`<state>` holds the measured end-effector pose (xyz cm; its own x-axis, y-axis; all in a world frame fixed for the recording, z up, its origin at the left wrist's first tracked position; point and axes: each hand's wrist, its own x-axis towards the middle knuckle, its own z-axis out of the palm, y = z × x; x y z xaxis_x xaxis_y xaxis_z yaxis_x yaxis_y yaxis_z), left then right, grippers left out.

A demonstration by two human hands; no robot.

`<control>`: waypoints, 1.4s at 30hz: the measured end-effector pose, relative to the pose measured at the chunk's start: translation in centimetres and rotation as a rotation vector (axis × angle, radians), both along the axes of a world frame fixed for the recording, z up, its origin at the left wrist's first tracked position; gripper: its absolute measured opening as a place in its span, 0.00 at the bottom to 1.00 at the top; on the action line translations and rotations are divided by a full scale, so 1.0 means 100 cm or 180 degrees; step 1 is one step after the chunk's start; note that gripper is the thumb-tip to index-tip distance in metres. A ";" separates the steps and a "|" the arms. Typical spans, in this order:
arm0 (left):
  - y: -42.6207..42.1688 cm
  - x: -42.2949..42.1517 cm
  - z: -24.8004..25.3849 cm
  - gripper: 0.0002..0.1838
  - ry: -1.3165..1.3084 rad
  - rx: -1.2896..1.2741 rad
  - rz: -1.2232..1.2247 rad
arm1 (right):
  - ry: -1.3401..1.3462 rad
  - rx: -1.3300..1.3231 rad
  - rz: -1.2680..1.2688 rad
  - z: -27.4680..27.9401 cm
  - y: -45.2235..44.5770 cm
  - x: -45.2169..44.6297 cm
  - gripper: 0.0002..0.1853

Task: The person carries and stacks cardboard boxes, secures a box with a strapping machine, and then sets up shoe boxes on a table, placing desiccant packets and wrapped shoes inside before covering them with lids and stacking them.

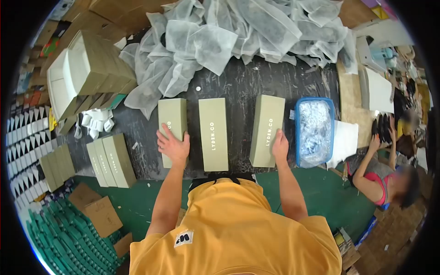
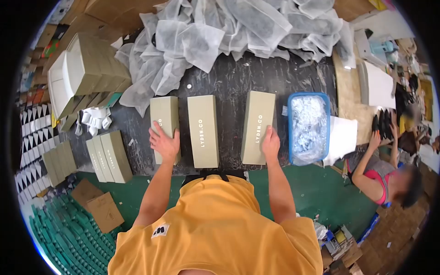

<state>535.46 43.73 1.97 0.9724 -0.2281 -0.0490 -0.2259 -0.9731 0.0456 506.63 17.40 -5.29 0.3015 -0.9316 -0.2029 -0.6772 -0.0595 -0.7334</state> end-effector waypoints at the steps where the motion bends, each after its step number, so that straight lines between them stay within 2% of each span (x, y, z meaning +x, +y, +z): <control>1: 0.000 -0.001 -0.002 0.51 -0.0039 0.0038 0.0023 | -0.0039 0.0038 0.0023 0.002 0.001 0.005 0.30; 3: -0.002 -0.019 -0.012 0.48 0.0056 -0.0154 0.0046 | 0.0044 0.0452 0.0212 0.016 0.002 0.009 0.29; 7: -0.010 -0.060 -0.018 0.45 0.0089 0.0014 -0.0113 | 0.0248 -0.0113 0.0626 0.018 0.069 0.070 0.28; 9: 0.012 -0.038 -0.009 0.47 0.0678 -0.1973 0.0319 | 0.0161 0.0112 0.0665 0.024 0.071 0.073 0.28; 11: 0.046 -0.017 -0.017 0.43 0.1567 -0.2626 0.1251 | 0.0202 0.0507 0.0633 0.017 0.073 0.071 0.28; 13: 0.084 -0.009 -0.051 0.39 0.2531 -0.2719 0.0682 | -0.0124 0.0612 0.0650 0.002 0.084 0.072 0.30; 16: 0.149 0.009 0.008 0.34 0.1683 -0.2469 0.0742 | -0.0527 0.0786 0.0830 -0.021 0.125 0.105 0.30; 17: 0.189 0.022 0.022 0.34 0.1746 -0.2389 0.0471 | -0.0580 0.0831 0.1036 -0.011 0.153 0.135 0.30; 19: 0.262 0.055 0.100 0.35 0.1941 -0.2577 0.0115 | -0.0973 0.1352 0.1525 0.053 0.220 0.185 0.28; 21: 0.343 0.097 0.157 0.39 0.1490 -0.2256 0.0881 | -0.1063 0.1137 0.2040 0.105 0.302 0.244 0.21; 22: 0.415 0.129 0.126 0.42 0.1079 -0.1808 0.1190 | -0.1427 0.0973 0.2167 0.136 0.351 0.274 0.18; 23: 0.451 0.157 0.154 0.45 0.0939 -0.1509 0.1414 | -0.1414 0.0848 0.2551 0.148 0.387 0.297 0.18; 25: 0.521 0.221 0.184 0.44 0.1886 -0.2739 0.1273 | -0.1497 0.0718 0.3041 0.157 0.463 0.339 0.27; 26: 0.548 0.245 0.183 0.43 0.1998 -0.2662 0.1376 | -0.1626 0.0781 0.3053 0.155 0.499 0.357 0.24; 27: 0.570 0.270 0.182 0.41 0.2096 -0.2587 0.1454 | -0.1465 0.0757 0.3101 0.136 0.533 0.373 0.27; 28: 0.596 0.293 0.157 0.39 0.2183 -0.2736 0.1610 | -0.1351 0.0827 0.3252 0.126 0.558 0.386 0.29; 29: 0.616 0.309 0.134 0.39 0.2230 -0.2767 0.1511 | -0.0427 0.1096 0.3163 0.093 0.583 0.391 0.34; 31: 0.632 0.326 0.097 0.38 0.2248 -0.2586 0.1564 | -0.0778 0.1589 0.3135 0.095 0.598 0.394 0.39; 32: 0.627 0.326 0.100 0.38 0.2192 -0.2568 0.1547 | -0.0775 0.1487 0.3054 0.099 0.593 0.399 0.39; 35: 0.622 0.322 0.112 0.39 0.2288 -0.2913 0.1424 | -0.0324 0.2344 0.3089 0.106 0.579 0.397 0.43; 37: 0.625 0.327 0.105 0.38 0.2232 -0.2948 0.1472 | -0.0277 0.2060 0.3943 0.101 0.552 0.408 0.44; 38: 0.634 0.332 0.089 0.38 0.2223 -0.3019 0.1369 | 0.0036 0.1583 0.4256 0.152 0.523 0.426 0.41; 39: 0.635 0.327 0.090 0.38 0.2195 -0.3010 0.1297 | -0.0312 0.0804 0.4028 0.189 0.499 0.437 0.36; 40: 0.632 0.323 0.093 0.38 0.1366 -0.2352 0.1137 | -0.0859 -0.0239 0.3856 0.227 0.468 0.455 0.31; 41: 0.627 0.316 0.094 0.38 0.0544 -0.1696 0.0993 | -0.1371 -0.0930 0.3428 0.257 0.434 0.477 0.27; 42: 0.619 0.302 0.099 0.35 -0.0361 -0.1406 0.0740 | -0.1430 -0.1302 0.2963 0.294 0.400 0.498 0.25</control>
<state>565.66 105.58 11.90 0.9935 0.0197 0.1120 -0.0333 -0.8916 0.4516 556.38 57.39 24.09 0.8869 -0.2752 0.3712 0.0799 -0.6999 -0.7097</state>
